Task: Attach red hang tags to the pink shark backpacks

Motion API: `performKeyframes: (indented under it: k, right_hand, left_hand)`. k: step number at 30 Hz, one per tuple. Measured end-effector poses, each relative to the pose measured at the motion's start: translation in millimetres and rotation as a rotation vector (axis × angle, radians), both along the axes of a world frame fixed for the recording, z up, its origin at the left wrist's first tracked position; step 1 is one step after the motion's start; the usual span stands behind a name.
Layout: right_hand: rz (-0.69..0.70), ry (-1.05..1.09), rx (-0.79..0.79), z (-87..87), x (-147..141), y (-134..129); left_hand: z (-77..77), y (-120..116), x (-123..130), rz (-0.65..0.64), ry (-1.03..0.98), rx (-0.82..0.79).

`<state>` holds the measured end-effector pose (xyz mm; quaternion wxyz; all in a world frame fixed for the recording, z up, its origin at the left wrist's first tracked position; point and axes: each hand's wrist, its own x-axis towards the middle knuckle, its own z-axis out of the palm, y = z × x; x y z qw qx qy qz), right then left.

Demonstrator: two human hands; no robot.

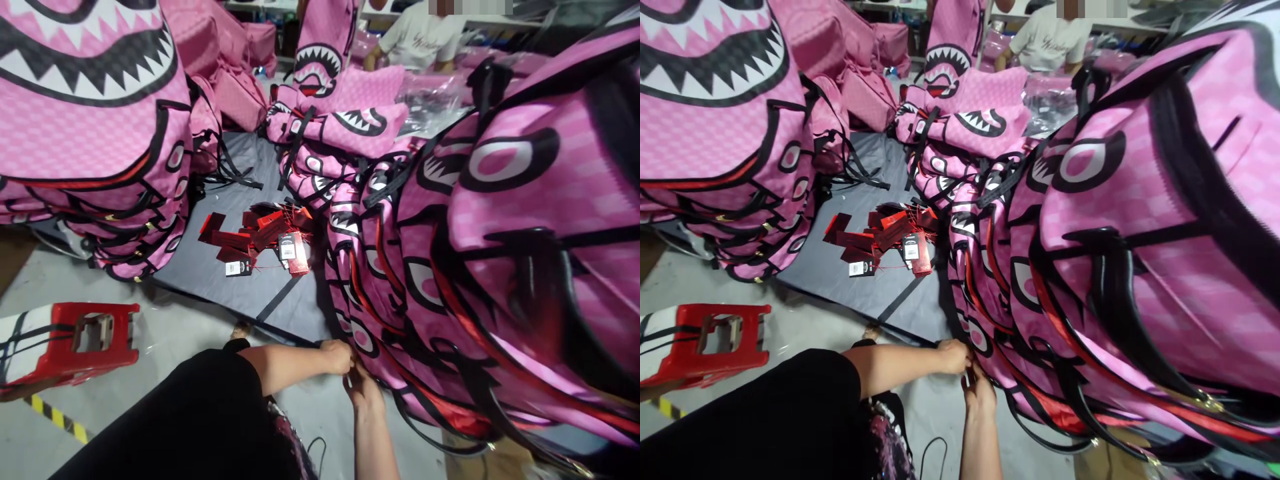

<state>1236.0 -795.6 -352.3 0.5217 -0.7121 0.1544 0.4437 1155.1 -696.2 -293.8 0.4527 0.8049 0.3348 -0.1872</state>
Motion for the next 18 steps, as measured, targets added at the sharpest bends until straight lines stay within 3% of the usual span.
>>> performKeyframes:
  k: [5, 11, 18]
  right_hand:
    - [-0.011, 0.023, -0.003, 1.7, 2, -1]
    - [-0.071, 0.036, -0.02, 5.2, 0, 1]
    - [-0.131, 0.035, -0.026, -2.6, -5, 13]
  left_hand:
    - [1.5, -4, -3, 0.077, -0.008, 0.037]
    - [-1.3, 1, -3, 0.058, -0.033, 0.001]
    - [-7.4, 12, 1, 0.047, -0.009, -0.035]
